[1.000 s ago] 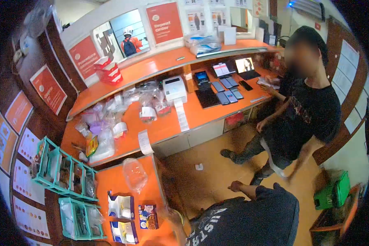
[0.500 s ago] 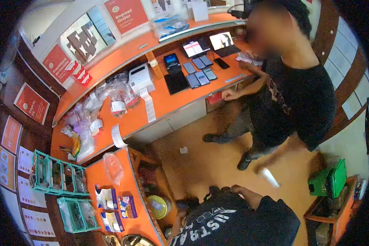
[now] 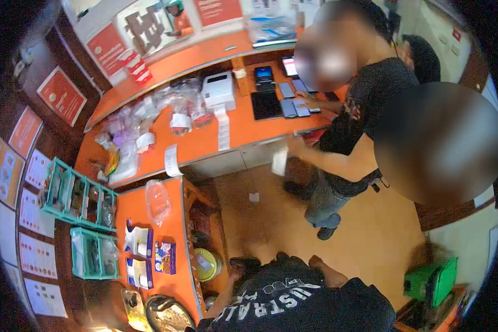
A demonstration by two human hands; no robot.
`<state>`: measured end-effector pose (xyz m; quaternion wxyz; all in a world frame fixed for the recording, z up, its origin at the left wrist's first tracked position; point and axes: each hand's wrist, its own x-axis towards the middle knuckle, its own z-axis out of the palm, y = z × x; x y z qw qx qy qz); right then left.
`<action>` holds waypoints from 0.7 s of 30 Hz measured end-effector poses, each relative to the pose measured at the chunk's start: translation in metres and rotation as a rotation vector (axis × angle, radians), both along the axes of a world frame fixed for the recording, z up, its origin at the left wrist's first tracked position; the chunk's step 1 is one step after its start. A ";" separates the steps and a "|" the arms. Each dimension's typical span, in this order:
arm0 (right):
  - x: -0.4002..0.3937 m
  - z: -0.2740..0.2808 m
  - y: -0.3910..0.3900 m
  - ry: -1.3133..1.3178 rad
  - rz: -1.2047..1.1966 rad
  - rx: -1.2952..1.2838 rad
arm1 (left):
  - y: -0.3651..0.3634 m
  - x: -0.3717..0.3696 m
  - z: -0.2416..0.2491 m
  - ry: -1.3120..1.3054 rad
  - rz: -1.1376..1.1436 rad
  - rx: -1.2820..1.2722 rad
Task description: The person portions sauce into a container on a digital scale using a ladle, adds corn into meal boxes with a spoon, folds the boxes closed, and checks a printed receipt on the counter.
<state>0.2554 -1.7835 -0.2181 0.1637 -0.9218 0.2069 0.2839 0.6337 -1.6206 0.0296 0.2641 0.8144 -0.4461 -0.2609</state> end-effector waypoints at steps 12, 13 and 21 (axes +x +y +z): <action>0.292 0.015 -0.116 -0.647 0.129 0.411 | 0.062 0.173 0.037 -0.406 0.964 -0.522; 0.330 0.035 -0.115 -0.525 0.025 0.350 | 0.072 0.188 0.045 -0.407 1.010 -0.514; 0.602 0.274 -0.003 -0.533 -0.007 0.700 | 0.121 0.225 -0.023 0.039 1.430 -0.542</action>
